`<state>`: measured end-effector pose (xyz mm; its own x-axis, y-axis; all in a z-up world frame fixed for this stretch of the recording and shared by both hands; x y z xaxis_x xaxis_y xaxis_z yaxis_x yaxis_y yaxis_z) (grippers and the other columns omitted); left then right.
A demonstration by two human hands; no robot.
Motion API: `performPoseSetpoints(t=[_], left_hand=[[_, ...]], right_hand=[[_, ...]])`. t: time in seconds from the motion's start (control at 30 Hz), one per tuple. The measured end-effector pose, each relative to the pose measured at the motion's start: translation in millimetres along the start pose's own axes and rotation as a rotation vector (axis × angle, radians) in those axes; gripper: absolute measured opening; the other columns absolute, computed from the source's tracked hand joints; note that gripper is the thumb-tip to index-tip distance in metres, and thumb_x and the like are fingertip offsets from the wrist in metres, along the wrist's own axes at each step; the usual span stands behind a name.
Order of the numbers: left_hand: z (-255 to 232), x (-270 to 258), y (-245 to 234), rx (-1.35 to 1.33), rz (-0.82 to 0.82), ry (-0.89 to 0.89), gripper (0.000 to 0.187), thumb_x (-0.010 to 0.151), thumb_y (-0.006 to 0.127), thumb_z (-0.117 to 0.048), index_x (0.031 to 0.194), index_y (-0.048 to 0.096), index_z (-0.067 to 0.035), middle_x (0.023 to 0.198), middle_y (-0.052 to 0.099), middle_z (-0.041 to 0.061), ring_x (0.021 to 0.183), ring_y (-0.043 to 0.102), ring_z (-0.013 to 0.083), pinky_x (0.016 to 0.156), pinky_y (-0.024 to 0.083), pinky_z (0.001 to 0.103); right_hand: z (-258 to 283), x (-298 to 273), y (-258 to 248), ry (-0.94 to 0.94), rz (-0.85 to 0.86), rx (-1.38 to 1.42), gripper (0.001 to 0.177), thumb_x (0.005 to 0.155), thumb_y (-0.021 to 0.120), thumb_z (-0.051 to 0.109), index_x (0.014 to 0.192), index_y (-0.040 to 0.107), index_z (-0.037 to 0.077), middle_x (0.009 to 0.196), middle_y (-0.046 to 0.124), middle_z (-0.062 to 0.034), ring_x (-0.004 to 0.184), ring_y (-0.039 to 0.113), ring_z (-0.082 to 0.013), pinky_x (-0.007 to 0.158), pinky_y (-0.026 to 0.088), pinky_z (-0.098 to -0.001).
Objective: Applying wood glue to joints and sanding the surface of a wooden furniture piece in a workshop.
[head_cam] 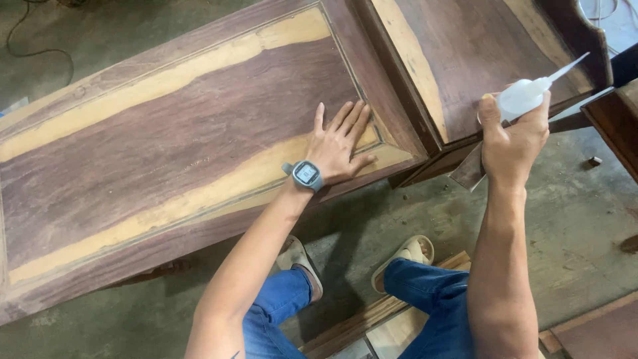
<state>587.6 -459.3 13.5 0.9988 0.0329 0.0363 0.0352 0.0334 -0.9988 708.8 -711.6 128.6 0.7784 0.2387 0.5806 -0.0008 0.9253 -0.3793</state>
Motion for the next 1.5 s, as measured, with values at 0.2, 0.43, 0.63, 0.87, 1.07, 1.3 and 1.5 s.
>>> performPoseSetpoints(t=[0.2,0.43,0.63,0.87,1.07,1.3,1.5], left_hand=[[-10,2,4,0.017,-0.081,0.166,0.081,0.094,0.001,-0.083,0.163,0.003,-0.041,0.174,0.009,0.002,0.159,0.014,0.0298,0.120,0.001,0.076],[-6,1,4,0.042,-0.109,0.077,0.085,0.091,-0.002,-0.085,0.162,-0.003,-0.039,0.174,0.010,0.002,0.158,0.018,0.0327,0.119,0.000,0.076],[2,-1,-2,-0.086,-0.155,-0.040,0.090,0.096,0.027,-0.080,0.168,0.009,-0.029,0.172,0.017,0.015,0.158,0.018,0.0386,0.120,-0.005,0.072],[-3,0,-2,-0.100,-0.123,0.046,0.085,0.095,0.023,-0.084,0.166,0.012,-0.038,0.174,0.010,0.011,0.159,0.020,0.0375,0.121,0.000,0.073],[0,-4,-3,-0.148,-0.087,-0.010,0.101,0.092,0.030,-0.084,0.164,0.024,-0.014,0.170,0.026,0.010,0.157,0.022,0.0285,0.122,-0.004,0.069],[-8,-8,-14,-0.111,-0.063,0.082,0.088,0.096,0.028,-0.079,0.167,0.008,-0.030,0.169,0.030,0.003,0.156,0.026,0.0269,0.121,-0.006,0.071],[-2,-7,-20,-0.121,-0.054,-0.072,0.082,0.096,0.016,-0.077,0.162,0.030,-0.029,0.168,0.030,0.009,0.157,0.020,0.0323,0.121,-0.006,0.071]], right_hand=[[24,-2,-4,0.156,0.171,0.233,0.038,0.117,0.057,0.032,0.131,0.037,0.003,0.098,0.064,-0.0154,0.074,0.061,-0.0177,0.050,0.046,-0.0237],[67,-22,-21,0.212,0.275,0.453,0.045,0.093,0.052,0.024,0.133,0.039,0.008,0.082,0.061,-0.0149,0.056,0.047,-0.0158,0.048,0.035,-0.0236],[54,-64,-4,0.279,0.410,0.364,0.066,0.081,0.074,0.011,0.136,0.038,0.001,0.084,0.063,-0.0211,0.070,0.061,-0.0248,0.054,0.047,-0.0347],[31,-88,18,0.413,0.467,0.212,0.056,0.086,0.080,0.032,0.130,0.057,0.007,0.080,0.069,-0.0191,0.069,0.059,-0.0212,0.054,0.041,-0.0336],[31,-86,18,0.420,0.425,0.208,0.057,0.088,0.080,0.030,0.132,0.055,0.005,0.084,0.069,-0.0192,0.070,0.059,-0.0212,0.054,0.043,-0.0317],[37,-90,24,0.473,0.534,0.069,0.058,0.087,0.080,0.034,0.133,0.056,0.010,0.098,0.073,-0.0247,0.092,0.070,-0.0375,0.075,0.052,-0.0483],[53,-94,30,0.461,0.621,-0.122,0.065,0.084,0.081,0.046,0.129,0.053,0.008,0.097,0.075,-0.0228,0.095,0.071,-0.0461,0.083,0.052,-0.0586]])
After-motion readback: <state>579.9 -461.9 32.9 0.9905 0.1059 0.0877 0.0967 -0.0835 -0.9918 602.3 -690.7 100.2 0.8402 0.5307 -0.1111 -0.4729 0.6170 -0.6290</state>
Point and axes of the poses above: each hand's wrist, its own x-axis towards the middle knuckle, its own y-axis out of the palm, z = x × y, the point moved 7 cm from there along x, towards the middle knuckle
